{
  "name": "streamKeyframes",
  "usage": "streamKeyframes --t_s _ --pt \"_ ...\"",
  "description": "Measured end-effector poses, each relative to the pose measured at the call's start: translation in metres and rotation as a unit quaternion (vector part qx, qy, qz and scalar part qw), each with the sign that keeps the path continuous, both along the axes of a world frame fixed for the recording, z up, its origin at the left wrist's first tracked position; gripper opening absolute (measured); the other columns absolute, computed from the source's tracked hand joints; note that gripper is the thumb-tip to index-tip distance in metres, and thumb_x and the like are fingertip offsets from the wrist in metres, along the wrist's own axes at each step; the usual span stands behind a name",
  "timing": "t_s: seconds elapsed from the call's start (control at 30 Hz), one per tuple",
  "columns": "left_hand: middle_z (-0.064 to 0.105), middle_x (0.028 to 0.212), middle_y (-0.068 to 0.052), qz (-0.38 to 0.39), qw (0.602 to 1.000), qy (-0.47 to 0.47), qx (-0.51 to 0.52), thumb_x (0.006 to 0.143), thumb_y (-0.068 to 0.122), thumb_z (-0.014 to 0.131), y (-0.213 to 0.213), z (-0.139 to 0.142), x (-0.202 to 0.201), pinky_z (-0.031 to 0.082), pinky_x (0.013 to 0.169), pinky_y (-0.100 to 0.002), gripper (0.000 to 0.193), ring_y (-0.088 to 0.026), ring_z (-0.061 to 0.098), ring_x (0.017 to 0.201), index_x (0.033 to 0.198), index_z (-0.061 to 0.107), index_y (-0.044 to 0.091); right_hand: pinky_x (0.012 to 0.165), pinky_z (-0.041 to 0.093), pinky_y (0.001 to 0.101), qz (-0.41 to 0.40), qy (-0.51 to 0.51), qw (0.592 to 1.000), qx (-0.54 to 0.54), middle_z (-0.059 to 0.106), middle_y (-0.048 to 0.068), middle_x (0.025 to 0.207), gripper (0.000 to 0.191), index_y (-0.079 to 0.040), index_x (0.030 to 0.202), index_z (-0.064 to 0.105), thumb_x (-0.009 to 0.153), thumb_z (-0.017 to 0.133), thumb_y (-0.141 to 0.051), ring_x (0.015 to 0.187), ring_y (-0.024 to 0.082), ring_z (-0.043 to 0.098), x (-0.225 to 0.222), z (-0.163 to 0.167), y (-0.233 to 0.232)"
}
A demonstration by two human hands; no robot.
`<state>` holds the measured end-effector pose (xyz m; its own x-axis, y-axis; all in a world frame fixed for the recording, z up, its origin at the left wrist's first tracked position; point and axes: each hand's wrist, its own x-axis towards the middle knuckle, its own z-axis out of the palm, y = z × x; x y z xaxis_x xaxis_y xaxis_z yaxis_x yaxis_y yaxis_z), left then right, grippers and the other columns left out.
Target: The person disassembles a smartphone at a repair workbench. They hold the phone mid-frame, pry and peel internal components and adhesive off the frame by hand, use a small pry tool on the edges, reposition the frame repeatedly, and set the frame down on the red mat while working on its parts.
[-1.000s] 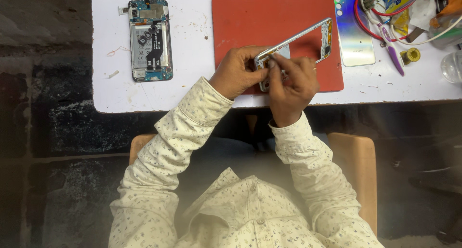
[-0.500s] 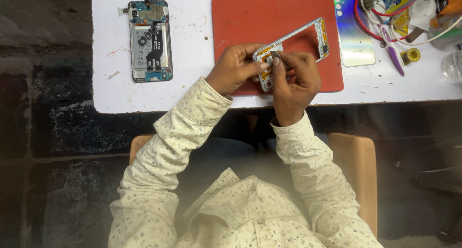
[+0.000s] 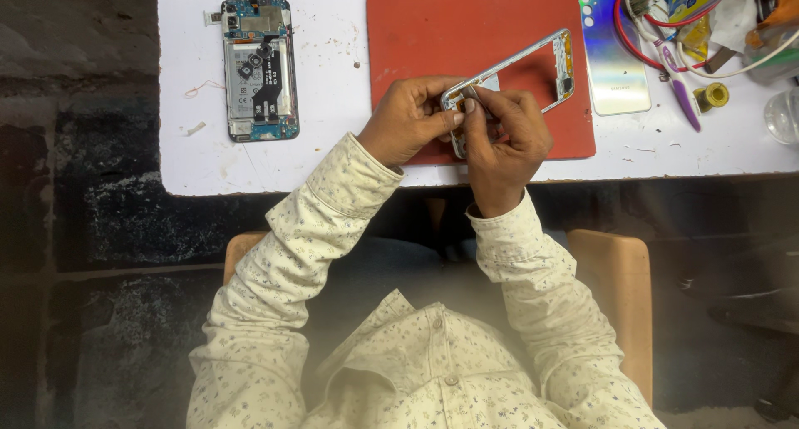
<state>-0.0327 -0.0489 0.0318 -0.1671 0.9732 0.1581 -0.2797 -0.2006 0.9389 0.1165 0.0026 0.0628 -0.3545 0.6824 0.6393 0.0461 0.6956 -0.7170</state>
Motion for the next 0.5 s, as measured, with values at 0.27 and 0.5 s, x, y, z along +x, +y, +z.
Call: streamKeyframes --t_s 0.27,0.5 --pt "0.071 0.112 -0.013 0.010 1.000 0.006 0.013 0.099 -0.002 0.064 0.0008 -0.0045 0.0015 0.063 0.096 -0.033 0.032 -0.018 0.072 0.104 0.131 0.062 -0.008 0.064 0.047 0.0238 -0.006 0.001 1.000 -0.008 0.065 0.006 0.094 0.015 0.001 0.109 0.076 0.095 0.075 0.006 0.076 0.010 0.059 -0.0017 -0.0012 0.0000" --pt "0.071 0.113 -0.012 0.015 1.000 0.006 0.003 0.098 -0.003 0.064 0.0025 -0.0052 0.0024 0.064 0.094 -0.032 0.035 -0.017 0.071 0.105 0.133 0.060 -0.007 0.065 0.047 0.0241 -0.041 -0.006 0.999 0.009 0.064 0.006 0.092 0.014 0.001 0.110 0.076 0.097 0.075 0.005 0.077 0.010 0.058 -0.0034 -0.0004 -0.0001"
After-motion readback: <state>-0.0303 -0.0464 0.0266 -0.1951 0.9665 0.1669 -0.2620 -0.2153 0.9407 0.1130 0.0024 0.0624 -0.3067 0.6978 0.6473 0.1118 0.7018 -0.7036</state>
